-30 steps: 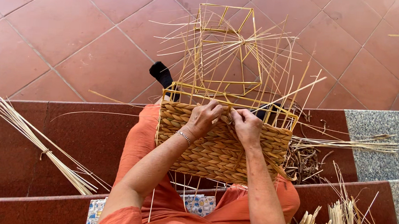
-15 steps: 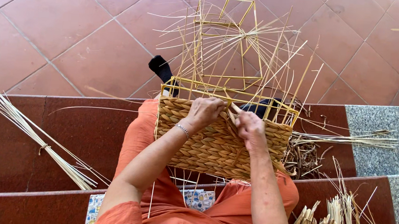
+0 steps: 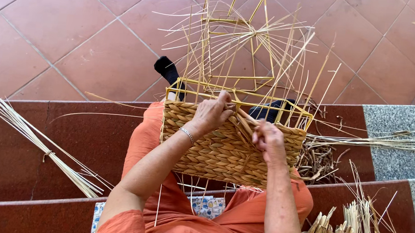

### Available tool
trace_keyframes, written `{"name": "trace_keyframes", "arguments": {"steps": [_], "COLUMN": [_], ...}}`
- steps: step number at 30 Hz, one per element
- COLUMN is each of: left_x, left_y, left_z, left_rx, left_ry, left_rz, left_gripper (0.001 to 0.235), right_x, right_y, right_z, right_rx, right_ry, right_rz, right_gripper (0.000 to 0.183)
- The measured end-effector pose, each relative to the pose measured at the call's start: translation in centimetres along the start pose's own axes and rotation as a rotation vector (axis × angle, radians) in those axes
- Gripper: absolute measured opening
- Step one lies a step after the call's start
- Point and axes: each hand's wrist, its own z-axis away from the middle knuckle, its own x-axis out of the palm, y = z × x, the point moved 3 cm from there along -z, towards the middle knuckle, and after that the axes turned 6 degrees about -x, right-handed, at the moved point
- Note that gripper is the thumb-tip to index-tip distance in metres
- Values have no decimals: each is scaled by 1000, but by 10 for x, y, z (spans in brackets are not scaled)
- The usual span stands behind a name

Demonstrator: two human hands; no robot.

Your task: The person weaves a basket by hand, interlacing dried plant strips through a pre-formed frame. They repeatedly pull, tuck, and tighten the strips to build up the basket walls.

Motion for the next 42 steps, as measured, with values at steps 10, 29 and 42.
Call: {"name": "trace_keyframes", "arguments": {"steps": [10, 29, 42], "left_x": [-6, 22, -10], "left_y": [6, 42, 55], "left_z": [6, -40, -18], "left_rx": [-5, 174, 357], "left_ry": [-26, -280, -331], "left_rz": [-2, 76, -5], "left_gripper": [33, 12, 33], "right_x": [-40, 6, 19], "right_y": [11, -8, -91], "right_z": [19, 42, 26], "right_rx": [-112, -617, -830], "right_ry": [261, 69, 34], "right_rz": [-589, 1166, 1638], "right_gripper": [21, 14, 19]}}
